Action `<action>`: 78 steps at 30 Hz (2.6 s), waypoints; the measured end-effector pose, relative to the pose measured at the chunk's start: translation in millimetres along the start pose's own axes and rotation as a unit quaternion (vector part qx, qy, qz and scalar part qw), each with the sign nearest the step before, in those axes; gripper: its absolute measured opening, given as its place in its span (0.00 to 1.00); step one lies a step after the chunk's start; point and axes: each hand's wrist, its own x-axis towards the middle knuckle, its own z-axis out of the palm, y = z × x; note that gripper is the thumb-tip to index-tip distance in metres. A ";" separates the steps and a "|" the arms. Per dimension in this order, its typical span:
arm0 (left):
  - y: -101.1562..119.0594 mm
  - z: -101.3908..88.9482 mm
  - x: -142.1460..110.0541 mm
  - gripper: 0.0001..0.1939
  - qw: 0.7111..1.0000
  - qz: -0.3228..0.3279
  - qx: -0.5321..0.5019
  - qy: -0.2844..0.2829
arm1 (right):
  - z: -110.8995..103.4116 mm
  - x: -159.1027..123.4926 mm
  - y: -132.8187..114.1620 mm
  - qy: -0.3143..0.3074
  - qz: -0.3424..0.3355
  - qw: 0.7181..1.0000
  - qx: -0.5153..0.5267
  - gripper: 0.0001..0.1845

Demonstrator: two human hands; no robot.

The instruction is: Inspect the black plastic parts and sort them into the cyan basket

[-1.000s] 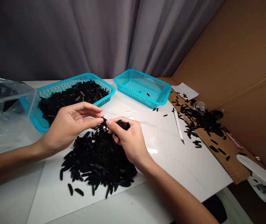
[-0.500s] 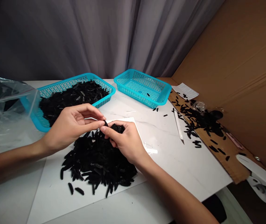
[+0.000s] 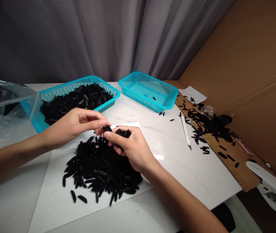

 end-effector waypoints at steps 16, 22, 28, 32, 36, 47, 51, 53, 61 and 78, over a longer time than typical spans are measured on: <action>-0.8 -2.1 -1.8 0.08 0.999 -0.021 0.016 0.040 | -4.5 0.2 -1.1 0.013 -0.034 0.998 -0.051 0.15; -0.8 1.9 -3.8 0.11 0.999 -0.009 -0.003 0.053 | -3.2 -0.8 -3.0 0.025 -0.040 0.997 -0.061 0.14; -2.8 2.0 -0.6 0.14 0.991 -0.036 -0.117 0.055 | -3.8 0.5 -2.5 0.016 -0.020 1.000 -0.016 0.15; -2.1 -1.7 1.5 0.14 0.992 -0.040 -0.108 0.057 | -4.3 0.3 -3.8 0.016 -0.014 1.000 -0.017 0.15; 0.3 -4.5 0.8 0.13 0.993 -0.057 -0.091 0.042 | -2.5 -2.5 -3.7 0.066 -0.096 0.979 -0.169 0.13; 1.3 -0.8 -5.0 0.08 0.993 -0.068 -0.094 -0.010 | -5.2 -7.8 15.5 0.159 -0.468 0.628 -0.601 0.11; 0.3 -0.7 -5.7 0.10 0.992 -0.079 -0.097 -0.008 | -7.6 -8.4 15.0 0.152 -0.479 0.583 -0.638 0.12; -0.5 -0.9 -5.6 0.11 0.993 -0.083 -0.089 -0.003 | -8.3 -8.1 15.9 0.152 -0.485 0.566 -0.650 0.12; 0.2 -3.2 -5.9 0.09 0.998 -0.031 -0.016 0.055 | -7.0 1.5 7.7 0.174 -0.348 0.826 -0.408 0.05; 0.0 9.2 -8.9 0.07 0.997 0.000 -0.020 0.076 | -0.1 1.7 1.8 0.069 -0.064 0.996 -0.004 0.16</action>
